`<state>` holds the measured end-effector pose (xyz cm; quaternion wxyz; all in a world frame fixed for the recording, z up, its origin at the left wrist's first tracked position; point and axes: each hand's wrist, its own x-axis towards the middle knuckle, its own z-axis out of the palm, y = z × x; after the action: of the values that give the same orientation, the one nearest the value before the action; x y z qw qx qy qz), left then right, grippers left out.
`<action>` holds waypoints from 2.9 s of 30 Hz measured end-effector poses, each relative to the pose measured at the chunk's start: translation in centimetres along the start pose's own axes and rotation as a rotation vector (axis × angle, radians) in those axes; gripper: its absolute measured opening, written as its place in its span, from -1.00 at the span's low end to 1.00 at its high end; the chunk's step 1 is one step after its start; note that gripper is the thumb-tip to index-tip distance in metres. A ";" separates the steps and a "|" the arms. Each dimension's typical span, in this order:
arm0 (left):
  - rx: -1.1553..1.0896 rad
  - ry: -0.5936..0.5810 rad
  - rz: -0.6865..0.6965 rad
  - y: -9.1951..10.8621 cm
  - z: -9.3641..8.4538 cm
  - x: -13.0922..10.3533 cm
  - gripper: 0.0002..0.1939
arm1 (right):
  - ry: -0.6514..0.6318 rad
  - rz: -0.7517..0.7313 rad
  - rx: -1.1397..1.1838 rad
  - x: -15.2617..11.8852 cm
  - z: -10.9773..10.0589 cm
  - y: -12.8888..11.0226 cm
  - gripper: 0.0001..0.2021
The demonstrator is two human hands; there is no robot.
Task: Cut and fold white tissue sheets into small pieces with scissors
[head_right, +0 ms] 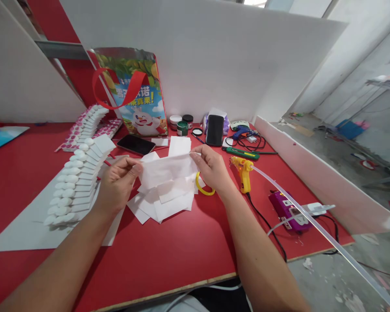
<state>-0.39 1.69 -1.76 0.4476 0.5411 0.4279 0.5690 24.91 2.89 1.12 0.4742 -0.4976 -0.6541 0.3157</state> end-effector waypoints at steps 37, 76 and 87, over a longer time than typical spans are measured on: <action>-0.347 -0.088 -0.380 -0.5 1.1 -0.4 -0.67 | -0.308 0.485 0.622 0.0 0.5 0.3 -0.64; 0.128 -0.425 -0.270 0.8 0.3 -0.4 -0.72 | -0.332 0.236 0.202 0.4 -1.6 0.0 -0.71; 0.000 -0.663 -0.513 1.4 0.4 -0.8 -0.66 | -0.357 0.173 0.223 -0.1 -0.9 -0.5 -0.68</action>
<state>-0.08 0.58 -0.59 0.6883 0.5707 0.3816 0.2342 25.59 2.62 1.90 0.3742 -0.4326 -0.6435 0.5086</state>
